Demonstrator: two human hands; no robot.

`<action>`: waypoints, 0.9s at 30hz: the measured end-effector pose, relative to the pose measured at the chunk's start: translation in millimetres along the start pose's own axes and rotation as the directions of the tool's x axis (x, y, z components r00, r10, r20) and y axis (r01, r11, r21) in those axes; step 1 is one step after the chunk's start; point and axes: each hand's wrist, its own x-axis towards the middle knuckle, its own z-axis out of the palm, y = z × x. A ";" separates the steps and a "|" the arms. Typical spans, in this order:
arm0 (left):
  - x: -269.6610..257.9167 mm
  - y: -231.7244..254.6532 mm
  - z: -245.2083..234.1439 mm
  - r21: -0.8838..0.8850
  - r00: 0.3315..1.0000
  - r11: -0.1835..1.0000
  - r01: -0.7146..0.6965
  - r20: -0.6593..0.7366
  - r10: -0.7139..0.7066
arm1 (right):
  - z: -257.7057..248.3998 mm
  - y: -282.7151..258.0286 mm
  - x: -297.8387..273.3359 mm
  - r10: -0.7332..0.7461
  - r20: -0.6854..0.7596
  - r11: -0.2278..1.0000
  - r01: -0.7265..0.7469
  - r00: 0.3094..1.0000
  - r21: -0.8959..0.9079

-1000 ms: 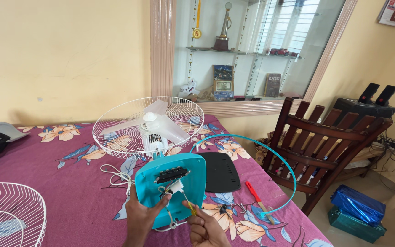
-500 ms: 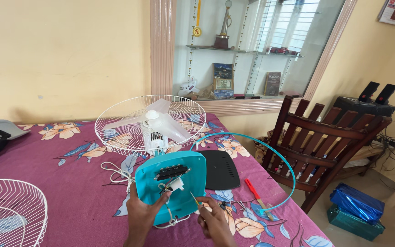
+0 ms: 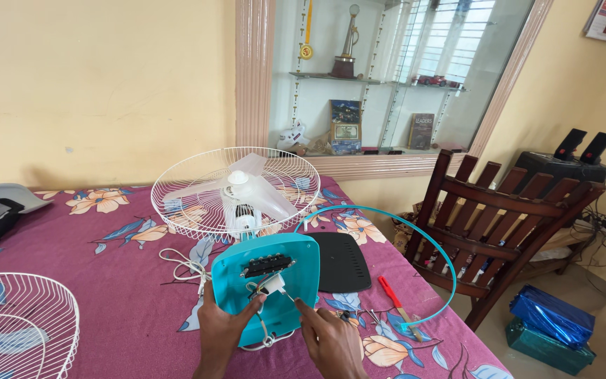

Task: The person reassembles a small electric fan by attaching a black rear cover to the teal fan body and securing it with screws. They align the cover, insert a screw, and tighten it with a yellow screwdriver.

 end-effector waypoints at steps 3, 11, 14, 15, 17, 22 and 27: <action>-1.0 0.8 -0.7 -0.050 1.000 0.998 0.029 0.007 -0.029 | 0.1 1.4 1.5 0.045 0.042 0.999 -0.045 0.998 0.004; -0.3 1.7 -1.3 -0.033 1.000 0.999 0.022 -0.001 -0.022 | 1.6 1.6 1.8 0.003 0.046 1.000 -0.003 0.999 0.003; -0.5 1.2 -0.3 -0.048 1.000 0.999 0.010 0.004 -0.009 | 1.6 4.7 0.1 -0.051 0.049 0.995 0.055 0.997 -0.085; -0.1 1.1 -0.6 -0.057 1.000 0.998 0.002 0.005 -0.002 | 2.1 5.5 0.0 -0.066 0.060 0.990 0.073 0.996 -0.124; 0.1 0.9 -2.1 -0.050 1.000 0.999 -0.013 0.000 0.013 | 4.3 6.3 -0.1 -0.112 0.084 0.975 0.126 0.990 -0.185; 2.4 -0.2 -2.0 -0.049 0.997 0.996 -0.070 -0.012 0.070 | 16.3 1.0 -0.4 -0.072 0.096 0.972 0.091 0.993 -0.215; 5.4 -0.7 -3.4 -0.002 0.999 0.999 -0.036 -0.004 0.036 | 25.9 -5.3 -0.8 0.133 0.104 0.991 -0.134 0.986 0.002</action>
